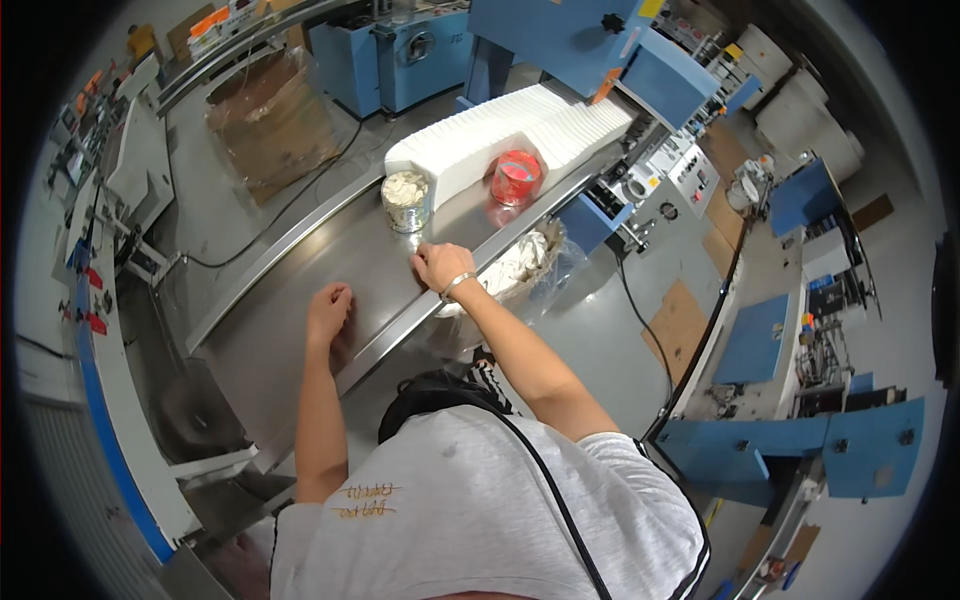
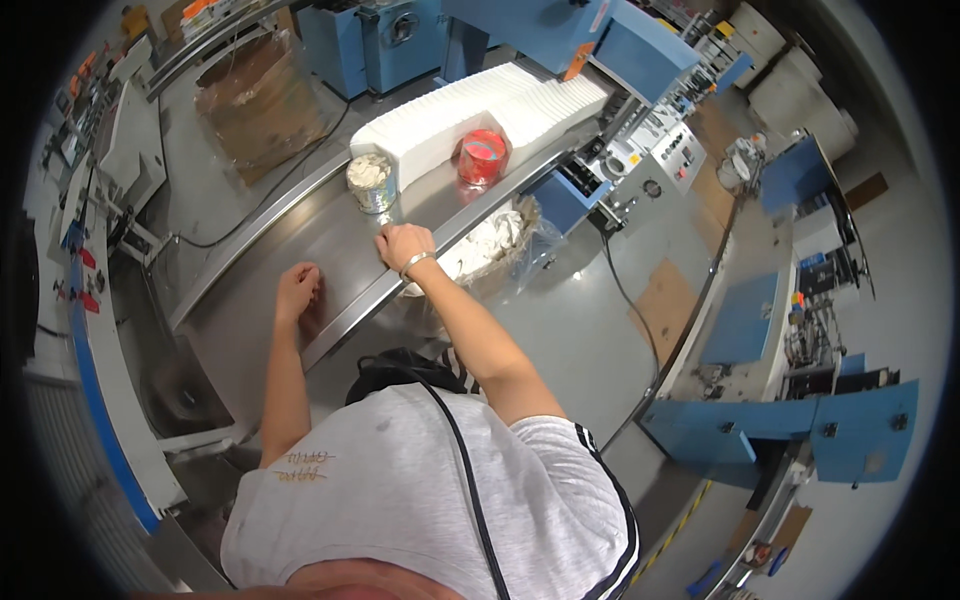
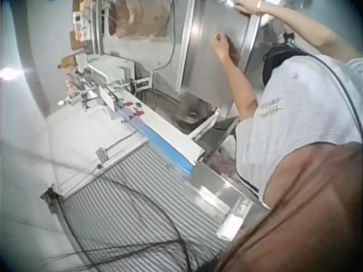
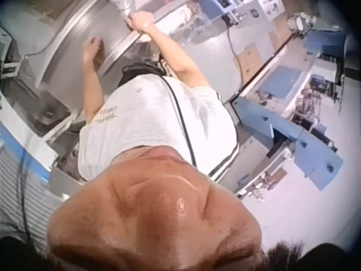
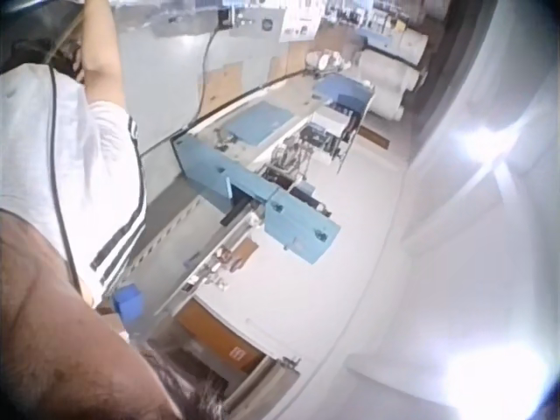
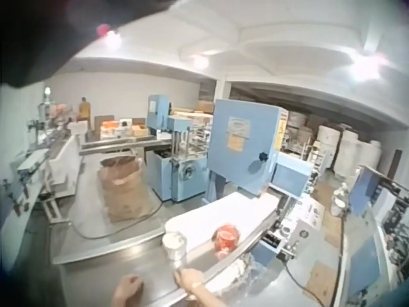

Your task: Fold and organize stacks of paper products for processing in an industrial facility.

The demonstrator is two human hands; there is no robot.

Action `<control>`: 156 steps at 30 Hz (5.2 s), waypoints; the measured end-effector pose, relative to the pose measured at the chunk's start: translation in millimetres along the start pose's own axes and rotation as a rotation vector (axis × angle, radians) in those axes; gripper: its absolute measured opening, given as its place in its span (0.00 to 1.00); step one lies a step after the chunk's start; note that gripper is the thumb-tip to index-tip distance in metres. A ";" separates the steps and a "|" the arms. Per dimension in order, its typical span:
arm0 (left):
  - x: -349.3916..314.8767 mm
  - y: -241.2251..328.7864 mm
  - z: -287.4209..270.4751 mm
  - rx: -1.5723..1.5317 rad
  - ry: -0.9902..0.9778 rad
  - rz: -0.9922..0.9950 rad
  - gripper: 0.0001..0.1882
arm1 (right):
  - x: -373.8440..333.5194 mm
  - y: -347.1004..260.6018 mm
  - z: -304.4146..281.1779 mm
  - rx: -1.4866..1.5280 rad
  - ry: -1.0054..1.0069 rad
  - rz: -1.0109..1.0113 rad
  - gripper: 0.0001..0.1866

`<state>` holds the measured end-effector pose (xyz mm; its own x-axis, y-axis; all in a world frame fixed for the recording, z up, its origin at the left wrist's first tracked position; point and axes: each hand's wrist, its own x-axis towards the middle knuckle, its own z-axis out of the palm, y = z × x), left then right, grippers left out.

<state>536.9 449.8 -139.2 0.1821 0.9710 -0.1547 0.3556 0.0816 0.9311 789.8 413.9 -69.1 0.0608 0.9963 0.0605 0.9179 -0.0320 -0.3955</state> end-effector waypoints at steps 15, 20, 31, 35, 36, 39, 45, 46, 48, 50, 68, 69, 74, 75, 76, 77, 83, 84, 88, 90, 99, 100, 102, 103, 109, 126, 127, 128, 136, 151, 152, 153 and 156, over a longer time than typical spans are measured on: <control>-1.9 6.3 -23.5 0.085 0.426 0.199 0.08 | 11.2 24.5 -10.8 0.398 -0.214 -0.193 0.11; -5.7 18.0 -14.4 0.147 0.392 -0.033 0.07 | 29.9 91.4 -41.2 0.308 0.272 -0.502 0.06; 41.8 160.4 174.9 0.101 -0.021 0.183 0.15 | 59.2 202.3 -127.5 -0.075 0.229 -0.090 0.10; 87.2 183.5 247.3 -0.003 -0.009 0.135 0.27 | 60.0 219.9 -134.7 -0.079 0.212 -0.096 0.12; 94.3 194.0 257.1 -0.113 -0.022 0.083 0.30 | 60.4 225.3 -133.7 -0.062 0.211 -0.098 0.12; 113.2 189.7 275.2 -0.312 -0.057 0.104 0.34 | 60.4 232.8 -135.7 -0.046 0.206 -0.121 0.13; 103.8 165.4 293.4 0.024 0.090 0.200 0.38 | 62.4 241.2 -146.9 0.001 0.161 -0.128 0.12; 101.4 164.8 294.5 0.055 0.093 0.175 0.38 | 62.2 244.1 -145.4 0.018 0.158 -0.147 0.13; 101.4 169.2 296.1 0.031 0.074 0.147 0.39 | 62.1 246.1 -145.1 0.035 0.151 -0.171 0.13; 102.2 172.2 299.4 0.004 0.055 0.117 0.39 | 61.6 244.8 -145.3 0.023 0.169 -0.179 0.13; 102.2 174.3 266.2 -0.061 -0.121 0.008 0.42 | 49.2 236.4 -144.7 0.201 0.251 0.060 0.19; 100.6 178.3 264.8 -0.066 -0.127 0.012 0.42 | 49.2 234.0 -142.7 0.165 0.245 0.098 0.23; 107.2 190.8 277.9 0.181 0.033 0.373 0.46 | 54.6 232.1 -131.4 0.072 0.259 0.111 0.22; 112.4 190.2 279.5 0.221 -0.017 0.397 0.48 | 55.4 232.7 -130.5 0.094 0.286 0.107 0.21; 115.8 188.4 280.5 0.218 -0.013 0.399 0.48 | 56.1 232.7 -131.1 0.104 0.284 0.115 0.18; 117.4 190.3 278.5 0.252 -0.048 0.410 0.48 | 56.6 232.4 -131.1 0.104 0.287 0.113 0.18; 111.7 192.4 274.2 0.290 -0.134 0.317 0.51 | 59.6 240.3 -128.1 0.146 0.271 0.126 0.19; 112.8 191.0 277.0 0.291 -0.130 0.333 0.51 | 60.7 243.9 -127.5 0.166 0.268 0.120 0.19; 112.4 190.5 276.8 0.285 -0.153 0.339 0.52 | 62.0 246.6 -128.9 0.257 0.242 0.121 0.19; 112.7 191.0 274.7 0.275 -0.164 0.338 0.52 | 63.3 248.3 -130.0 0.282 0.228 0.132 0.18; 117.0 184.6 279.3 0.244 -0.169 0.380 0.52 | 69.6 266.2 -138.2 0.728 0.028 0.288 0.14; 117.7 184.0 279.0 0.250 -0.181 0.380 0.52 | 69.4 266.5 -139.0 0.717 0.027 0.293 0.14; 114.3 186.0 272.5 0.258 -0.188 0.378 0.52 | 66.3 253.5 -145.2 0.708 0.034 0.295 0.15; 108.1 183.7 266.2 0.237 -0.152 0.385 0.49 | 64.1 249.4 -147.0 0.698 0.039 0.295 0.15; 72.7 177.9 204.3 0.075 -0.097 0.351 0.16 | 43.8 256.0 -137.8 0.666 0.315 0.306 0.17; 152.5 143.1 84.0 0.287 -0.040 0.189 0.17 | 80.2 18.9 -22.2 0.091 0.157 -0.507 0.27; 162.9 139.1 82.4 0.285 -0.087 0.147 0.20 | 83.7 10.6 -12.5 0.008 0.213 -0.489 0.25; 166.9 146.8 79.5 0.281 -0.149 0.090 0.21 | 88.9 4.6 -2.6 -0.078 0.269 -0.463 0.23; 176.8 151.7 83.5 0.284 -0.187 0.049 0.26 | 81.4 -10.8 16.0 -0.366 0.096 -0.375 0.35; 171.9 146.4 96.5 -0.065 -0.154 -0.191 0.17 | 77.4 5.3 -8.6 -0.231 0.029 -0.425 0.41; 176.5 142.9 96.8 -0.056 -0.168 -0.175 0.16 | 73.8 1.8 -4.5 -0.271 0.151 -0.413 0.45; 180.5 138.8 94.4 -0.050 -0.162 -0.180 0.16 | 74.2 -3.3 -0.8 -0.262 0.150 -0.416 0.45; 184.5 135.6 92.9 0.013 -0.192 -0.167 0.14 | 77.3 -8.5 7.4 -0.276 0.254 -0.344 0.40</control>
<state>703.9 619.2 -72.2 0.2902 0.8840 -0.3666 0.4071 0.2327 0.8833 783.8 491.7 -67.9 -0.2012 0.9031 0.3793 0.9689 0.2403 -0.0583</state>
